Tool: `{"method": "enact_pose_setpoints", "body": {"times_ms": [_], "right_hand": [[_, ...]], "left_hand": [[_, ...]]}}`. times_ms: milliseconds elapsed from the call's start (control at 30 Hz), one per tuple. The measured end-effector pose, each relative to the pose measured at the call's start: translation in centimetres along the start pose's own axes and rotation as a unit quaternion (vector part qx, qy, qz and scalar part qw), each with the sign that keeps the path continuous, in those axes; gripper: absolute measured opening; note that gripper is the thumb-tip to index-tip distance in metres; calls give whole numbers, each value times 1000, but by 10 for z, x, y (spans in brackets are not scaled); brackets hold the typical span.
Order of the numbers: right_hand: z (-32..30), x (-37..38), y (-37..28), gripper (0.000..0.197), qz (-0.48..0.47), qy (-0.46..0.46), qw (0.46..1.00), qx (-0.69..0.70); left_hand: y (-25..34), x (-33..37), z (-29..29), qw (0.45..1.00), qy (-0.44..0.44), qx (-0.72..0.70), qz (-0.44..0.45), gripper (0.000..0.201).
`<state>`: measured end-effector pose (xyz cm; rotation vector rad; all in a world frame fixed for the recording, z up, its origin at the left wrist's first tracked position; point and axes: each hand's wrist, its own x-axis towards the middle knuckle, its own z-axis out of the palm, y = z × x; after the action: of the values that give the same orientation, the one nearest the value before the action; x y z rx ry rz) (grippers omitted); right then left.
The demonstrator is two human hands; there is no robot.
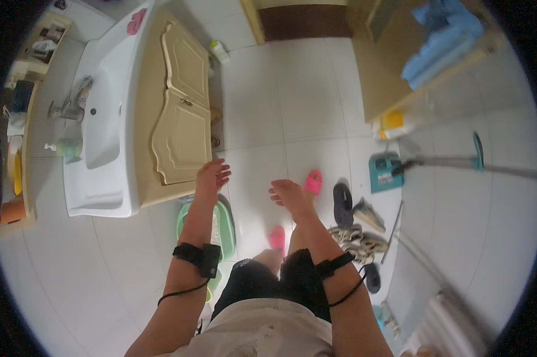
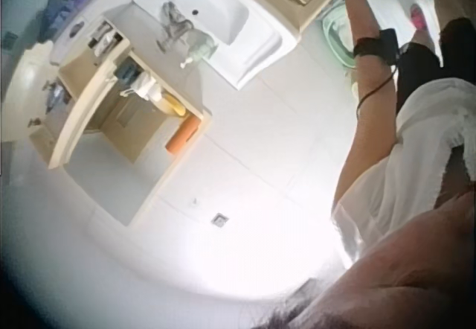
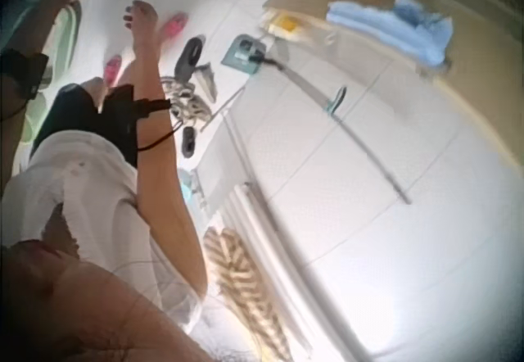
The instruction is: Washing and scrubbing a pair of shoes in a basin in a bathroom.
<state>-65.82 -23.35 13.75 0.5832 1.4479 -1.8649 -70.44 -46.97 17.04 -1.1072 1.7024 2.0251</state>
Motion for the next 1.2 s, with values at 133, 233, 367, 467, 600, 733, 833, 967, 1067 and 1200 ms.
{"method": "enact_pose_setpoints", "body": {"times_ms": [133, 233, 367, 467, 600, 733, 833, 967, 1067, 1200], "right_hand": [[-13, 61, -63, 31, 34, 11, 998, -51], [-23, 108, -113, 27, 13, -26, 997, -67], [-8, 161, -185, 25, -1, -47, 984, -174], [32, 199, -226, 25, -21, -102, 974, -202], [99, 248, -255, 21, -94, -214, 911, -339], [153, 277, -298, 20, -189, -268, 844, -424], [169, 305, -311, 19, -191, -319, 808, -457], [181, 334, -327, 19, -191, -365, 766, -494], [183, 364, -335, 18, -144, -415, 708, -553], [203, 385, -358, 19, -185, -485, 556, -649]], "left_hand": [[72, 60, 23, 994, 99, -11, 53, 26], [108, 100, 29, 974, 170, -60, 136, 26], [141, 129, 41, 905, 308, 150, 252, 33], [155, 149, 31, 834, 372, 273, 303, 37], [168, 175, 23, 754, 422, 402, 302, 49], [178, 193, 29, 711, 481, 463, 222, 60], [181, 202, 32, 751, 474, 441, 133, 66], [191, 206, 44, 727, 500, 458, 111, 70], [202, 211, 57, 749, 524, 391, 102, 73], [189, 215, 85, 736, 596, 311, 77, 61]]}}
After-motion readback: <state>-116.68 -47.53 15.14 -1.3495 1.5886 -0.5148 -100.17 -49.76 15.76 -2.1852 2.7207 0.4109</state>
